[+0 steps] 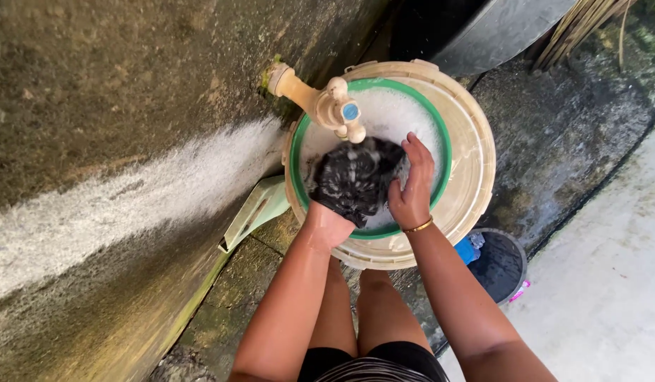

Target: The person washes a black garment by hand in a basin of soapy water and places it into a bucket. They then scrub and squeeze a blue garment in the basin before lifting it out.

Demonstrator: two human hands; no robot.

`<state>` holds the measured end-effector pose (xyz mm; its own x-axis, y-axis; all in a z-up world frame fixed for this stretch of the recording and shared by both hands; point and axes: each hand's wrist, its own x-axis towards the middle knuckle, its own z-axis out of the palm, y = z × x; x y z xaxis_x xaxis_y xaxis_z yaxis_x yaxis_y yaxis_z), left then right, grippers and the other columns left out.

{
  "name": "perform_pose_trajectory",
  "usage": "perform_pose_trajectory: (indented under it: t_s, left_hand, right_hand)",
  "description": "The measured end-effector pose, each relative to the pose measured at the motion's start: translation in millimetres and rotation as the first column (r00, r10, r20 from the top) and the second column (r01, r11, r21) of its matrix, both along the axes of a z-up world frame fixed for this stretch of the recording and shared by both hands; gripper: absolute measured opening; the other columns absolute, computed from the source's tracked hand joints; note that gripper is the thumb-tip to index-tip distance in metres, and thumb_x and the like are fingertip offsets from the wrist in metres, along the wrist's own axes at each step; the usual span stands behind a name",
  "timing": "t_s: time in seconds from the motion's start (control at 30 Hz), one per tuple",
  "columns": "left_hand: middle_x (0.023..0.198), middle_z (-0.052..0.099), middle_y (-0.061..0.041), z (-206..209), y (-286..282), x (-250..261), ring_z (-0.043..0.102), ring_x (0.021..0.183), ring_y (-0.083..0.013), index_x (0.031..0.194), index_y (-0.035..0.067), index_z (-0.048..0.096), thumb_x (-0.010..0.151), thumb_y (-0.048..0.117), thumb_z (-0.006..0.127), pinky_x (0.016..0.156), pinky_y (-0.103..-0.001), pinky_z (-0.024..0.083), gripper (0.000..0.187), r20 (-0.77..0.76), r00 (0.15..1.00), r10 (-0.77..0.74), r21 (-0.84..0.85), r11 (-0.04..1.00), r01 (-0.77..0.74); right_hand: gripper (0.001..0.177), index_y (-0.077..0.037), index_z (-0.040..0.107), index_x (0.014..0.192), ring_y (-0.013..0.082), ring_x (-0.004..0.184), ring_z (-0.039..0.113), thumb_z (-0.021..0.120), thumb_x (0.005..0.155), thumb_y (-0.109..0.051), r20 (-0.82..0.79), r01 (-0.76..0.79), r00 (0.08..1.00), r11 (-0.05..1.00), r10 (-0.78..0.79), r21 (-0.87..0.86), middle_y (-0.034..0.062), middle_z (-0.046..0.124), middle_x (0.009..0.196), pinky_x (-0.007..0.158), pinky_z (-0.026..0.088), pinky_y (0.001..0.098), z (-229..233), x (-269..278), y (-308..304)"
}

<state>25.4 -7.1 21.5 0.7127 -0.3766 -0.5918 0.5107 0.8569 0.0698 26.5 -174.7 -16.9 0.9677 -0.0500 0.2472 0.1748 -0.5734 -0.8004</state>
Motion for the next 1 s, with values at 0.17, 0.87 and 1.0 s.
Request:
perform_pose_trajectory:
  t_s: [0.17, 0.87, 1.0]
  left_hand:
    - [0.136, 0.064, -0.011, 13, 8, -4, 0.059, 0.126, -0.0286, 0.135, 0.008, 0.062, 0.104, 0.048, 0.045, 0.11, -0.046, 0.048, 0.053, 0.074, 0.995, 0.072, -0.207, 0.977, -0.056]
    - [0.126, 0.069, -0.006, -23, -2, -7, 0.066, 0.115, -0.0211, 0.129, 0.008, 0.064, 0.102, 0.035, 0.062, 0.101, -0.039, 0.052, 0.038, -0.027, 0.997, -0.071, 0.216, 0.973, 0.075]
    - [0.128, 0.069, -0.01, 11, 4, -6, 0.067, 0.115, -0.027, 0.131, 0.005, 0.06, 0.102, 0.044, 0.053, 0.105, -0.044, 0.052, 0.049, 0.04, 0.989, 0.14, -0.107, 0.985, -0.135]
  right_hand:
    - [0.053, 0.008, 0.062, 0.129, 0.0453, 0.14, 0.038, 0.061, 0.092, -0.031, 0.003, -0.194, 0.979, 0.931, 0.205, -0.309, 0.0241, 0.048, 0.149, 0.117, 0.028, 0.0525, -37, -4, -7]
    - [0.05, -0.003, 0.057, 0.134, 0.0431, 0.121, 0.053, 0.067, 0.085, -0.005, -0.15, -0.35, 0.931, 0.929, 0.332, -0.122, 0.0217, 0.056, 0.136, 0.101, 0.043, 0.0483, 2, 31, -5]
    - [0.043, -0.006, 0.057, 0.14, 0.0461, 0.141, 0.04, 0.057, 0.098, -0.016, -0.15, -0.48, 0.871, 0.874, 0.467, -0.069, 0.0216, 0.046, 0.152, 0.117, 0.03, 0.0561, -63, 5, -11]
